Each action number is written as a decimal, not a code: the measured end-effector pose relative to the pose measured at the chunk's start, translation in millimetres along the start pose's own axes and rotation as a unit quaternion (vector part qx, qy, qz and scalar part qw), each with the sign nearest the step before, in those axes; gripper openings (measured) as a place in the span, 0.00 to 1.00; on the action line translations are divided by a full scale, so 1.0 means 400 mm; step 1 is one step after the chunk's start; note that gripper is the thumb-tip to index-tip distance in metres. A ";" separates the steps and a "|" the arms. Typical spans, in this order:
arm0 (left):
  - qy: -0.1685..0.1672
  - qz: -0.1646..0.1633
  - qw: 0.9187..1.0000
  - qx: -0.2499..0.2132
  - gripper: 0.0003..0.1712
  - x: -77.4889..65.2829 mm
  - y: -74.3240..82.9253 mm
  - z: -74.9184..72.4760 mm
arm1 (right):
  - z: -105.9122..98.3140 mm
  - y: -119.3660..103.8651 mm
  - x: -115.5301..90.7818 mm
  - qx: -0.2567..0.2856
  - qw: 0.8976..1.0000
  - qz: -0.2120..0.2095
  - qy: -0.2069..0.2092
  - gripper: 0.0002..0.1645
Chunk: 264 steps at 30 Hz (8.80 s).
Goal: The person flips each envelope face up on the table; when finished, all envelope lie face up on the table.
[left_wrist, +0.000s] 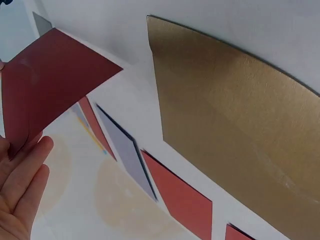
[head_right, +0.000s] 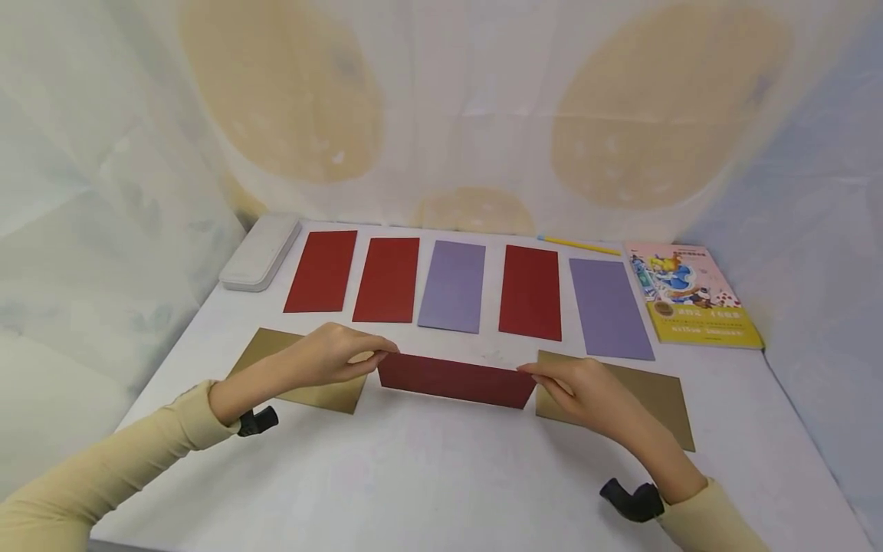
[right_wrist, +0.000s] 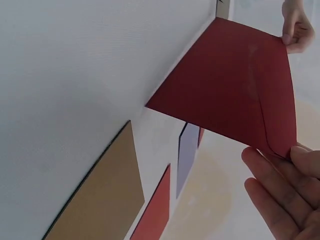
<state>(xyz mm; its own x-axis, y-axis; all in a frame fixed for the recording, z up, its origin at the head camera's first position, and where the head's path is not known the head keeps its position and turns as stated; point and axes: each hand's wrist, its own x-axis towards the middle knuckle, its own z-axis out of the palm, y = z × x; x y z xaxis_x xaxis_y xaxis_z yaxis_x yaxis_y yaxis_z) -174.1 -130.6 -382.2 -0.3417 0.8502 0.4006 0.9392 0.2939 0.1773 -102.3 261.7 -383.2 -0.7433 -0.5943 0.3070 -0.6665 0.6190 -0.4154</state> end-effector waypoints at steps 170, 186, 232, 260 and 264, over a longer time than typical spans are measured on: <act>-0.343 0.026 0.938 0.048 0.47 0.509 0.115 0.385 | -0.092 0.226 -0.401 -0.092 0.925 0.347 -0.122 0.51; -0.362 0.019 0.930 0.060 0.48 0.497 0.112 0.377 | -0.089 0.210 -0.405 -0.084 0.919 0.358 -0.144 0.53; -0.242 0.057 0.949 -0.194 0.21 0.481 0.142 0.310 | -0.164 0.132 -0.406 -0.171 0.918 0.354 0.050 0.24; -0.082 0.161 0.972 -0.150 0.28 0.454 0.158 0.296 | -0.215 0.136 -0.354 -0.194 0.895 0.402 -0.002 0.33; -0.080 0.148 0.975 -0.146 0.28 0.454 0.155 0.291 | -0.217 0.140 -0.349 -0.201 0.891 0.408 0.001 0.35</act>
<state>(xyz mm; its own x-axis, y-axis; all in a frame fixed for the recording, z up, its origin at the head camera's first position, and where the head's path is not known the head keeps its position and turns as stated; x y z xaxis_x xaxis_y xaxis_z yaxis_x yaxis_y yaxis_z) -174.0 92.8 -403.1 -0.0264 0.9428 0.3325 0.9386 -0.0911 0.3327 -40.7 424.0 -375.2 -0.9893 0.1386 0.0454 0.1296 0.9782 -0.1621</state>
